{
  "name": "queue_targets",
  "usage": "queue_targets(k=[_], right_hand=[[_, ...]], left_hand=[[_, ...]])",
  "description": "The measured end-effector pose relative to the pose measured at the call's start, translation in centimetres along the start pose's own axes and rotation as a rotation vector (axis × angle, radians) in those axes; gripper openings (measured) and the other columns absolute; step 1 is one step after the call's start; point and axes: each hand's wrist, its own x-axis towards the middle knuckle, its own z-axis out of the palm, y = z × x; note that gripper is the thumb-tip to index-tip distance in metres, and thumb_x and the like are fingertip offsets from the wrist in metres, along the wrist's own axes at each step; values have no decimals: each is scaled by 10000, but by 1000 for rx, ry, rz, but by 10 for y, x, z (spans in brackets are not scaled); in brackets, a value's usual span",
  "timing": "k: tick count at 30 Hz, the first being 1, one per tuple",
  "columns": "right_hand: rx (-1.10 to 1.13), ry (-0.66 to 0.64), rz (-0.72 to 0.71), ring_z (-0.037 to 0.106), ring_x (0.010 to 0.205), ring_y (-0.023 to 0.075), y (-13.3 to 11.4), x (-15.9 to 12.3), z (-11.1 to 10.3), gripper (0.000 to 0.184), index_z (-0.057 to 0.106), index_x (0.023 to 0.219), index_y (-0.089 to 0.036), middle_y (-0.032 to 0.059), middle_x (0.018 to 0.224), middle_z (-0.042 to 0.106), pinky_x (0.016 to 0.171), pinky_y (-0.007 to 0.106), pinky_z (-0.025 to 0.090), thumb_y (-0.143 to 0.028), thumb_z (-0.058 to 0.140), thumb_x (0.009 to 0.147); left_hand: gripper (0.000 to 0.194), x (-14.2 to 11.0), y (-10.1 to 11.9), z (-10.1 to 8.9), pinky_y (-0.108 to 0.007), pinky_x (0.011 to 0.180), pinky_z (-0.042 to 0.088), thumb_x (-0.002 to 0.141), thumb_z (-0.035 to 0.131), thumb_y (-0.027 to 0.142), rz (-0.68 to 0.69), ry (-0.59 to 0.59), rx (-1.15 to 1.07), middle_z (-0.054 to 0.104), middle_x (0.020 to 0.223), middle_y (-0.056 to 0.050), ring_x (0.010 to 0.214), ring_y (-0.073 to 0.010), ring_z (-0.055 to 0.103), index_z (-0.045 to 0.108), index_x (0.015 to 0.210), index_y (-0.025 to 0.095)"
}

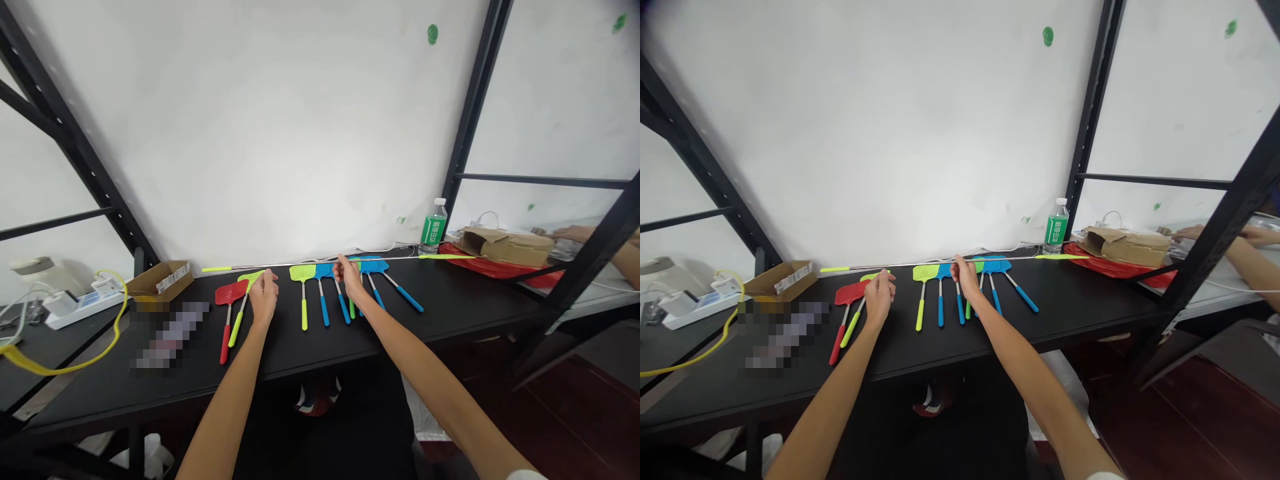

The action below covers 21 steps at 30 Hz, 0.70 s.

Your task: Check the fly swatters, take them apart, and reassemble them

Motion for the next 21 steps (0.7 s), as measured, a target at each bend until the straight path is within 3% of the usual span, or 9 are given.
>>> queue_targets(k=[3, 6, 10, 16, 21], right_hand=[[14, -80, 23, 419, 416, 94, 4, -1, 0, 429, 591, 601, -182, -1, 517, 521, 402, 247, 301, -562, 642, 795], [-5, -139, 30, 436, 412, 92, 8, 0, 0, 430, 623, 629, -174, -2, 525, 541, 400, 240, 298, -576, 657, 780], [4, -214, 39, 470, 439, 96, 9, 0, 1, 434, 640, 665, -171, -1, 554, 560, 413, 236, 314, -588, 650, 783], [8, -355, 40, 491, 485, 93, 4, -6, 3, 391, 654, 738, -172, 6, 643, 602, 449, 238, 338, -555, 645, 816], [-4, -312, 48, 471, 465, 91, 0, -7, 4, 382, 663, 783, -172, -8, 610, 584, 439, 238, 328, -553, 655, 812]], left_hand=[[480, 2, -3, 0, -226, 401, 300, 920, 326, 624, -168, -15, -367, 448, 505, 48, 395, -106, 402, 539, 816, 207], [455, 6, -8, 1, -195, 367, 233, 853, 473, 641, -273, -36, -550, 460, 499, 49, 374, -83, 379, 544, 790, 195], [431, 12, -19, 5, -177, 353, 215, 791, 601, 611, -351, -32, -669, 479, 504, 43, 372, -66, 370, 548, 747, 186], [391, 16, -23, 5, -178, 357, 223, 775, 645, 552, -372, -59, -731, 475, 495, 36, 378, -68, 370, 538, 701, 183], [322, 15, -20, 2, -186, 376, 257, 752, 673, 437, -400, -41, -848, 460, 490, 50, 380, -66, 358, 478, 666, 195]])
